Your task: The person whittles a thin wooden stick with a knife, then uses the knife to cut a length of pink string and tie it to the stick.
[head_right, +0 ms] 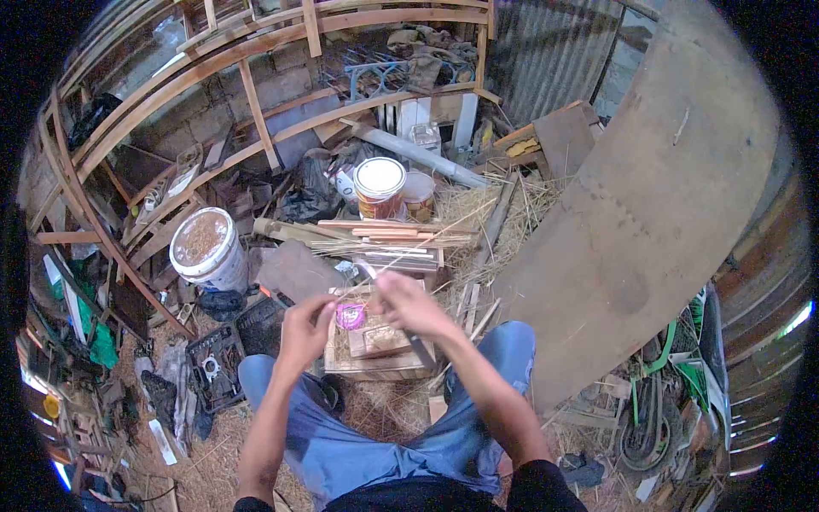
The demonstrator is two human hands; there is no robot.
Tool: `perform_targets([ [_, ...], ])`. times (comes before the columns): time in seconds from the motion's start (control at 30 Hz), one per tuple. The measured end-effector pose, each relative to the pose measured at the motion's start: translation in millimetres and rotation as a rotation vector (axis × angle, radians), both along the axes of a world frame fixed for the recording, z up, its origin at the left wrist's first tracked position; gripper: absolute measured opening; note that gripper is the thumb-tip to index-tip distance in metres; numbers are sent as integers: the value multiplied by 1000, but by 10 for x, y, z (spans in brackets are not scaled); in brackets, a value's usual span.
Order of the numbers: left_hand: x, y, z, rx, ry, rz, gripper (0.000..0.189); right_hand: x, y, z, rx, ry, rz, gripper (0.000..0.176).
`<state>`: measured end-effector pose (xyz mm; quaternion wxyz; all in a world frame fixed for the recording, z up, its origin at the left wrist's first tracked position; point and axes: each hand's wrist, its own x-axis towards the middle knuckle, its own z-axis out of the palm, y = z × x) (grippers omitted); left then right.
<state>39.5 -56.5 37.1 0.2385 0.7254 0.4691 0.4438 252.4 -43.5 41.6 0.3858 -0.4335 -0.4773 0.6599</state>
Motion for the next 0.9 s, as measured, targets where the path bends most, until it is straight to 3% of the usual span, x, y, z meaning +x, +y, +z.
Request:
perform_targets([
  [0.07, 25, -18, 27, -31, 40, -32, 12, -139, -19, -10, 40, 206, -16, 37],
  [0.47, -500, -98, 69, 124, 197, -108, 16, 538, 175, 33, 69, 30, -100, 37],
  [0.73, -724, -13, 57, 141, 214, -118, 14, 778, 199, 42, 60, 54, -194, 35],
  [0.8, -722, 35, 93, 115, 248, -95, 13, 799, 253, 46, 62, 16, -245, 35],
  [0.87, -974, 82, 11, 226, 223, 25, 12, 1158, 319, 36, 147, -17, -491, 37],
  [0.9, -1209, 99, -46, 135, 197, 118, 10, 1451, 349, -50, 232, 7, -611, 37],
])
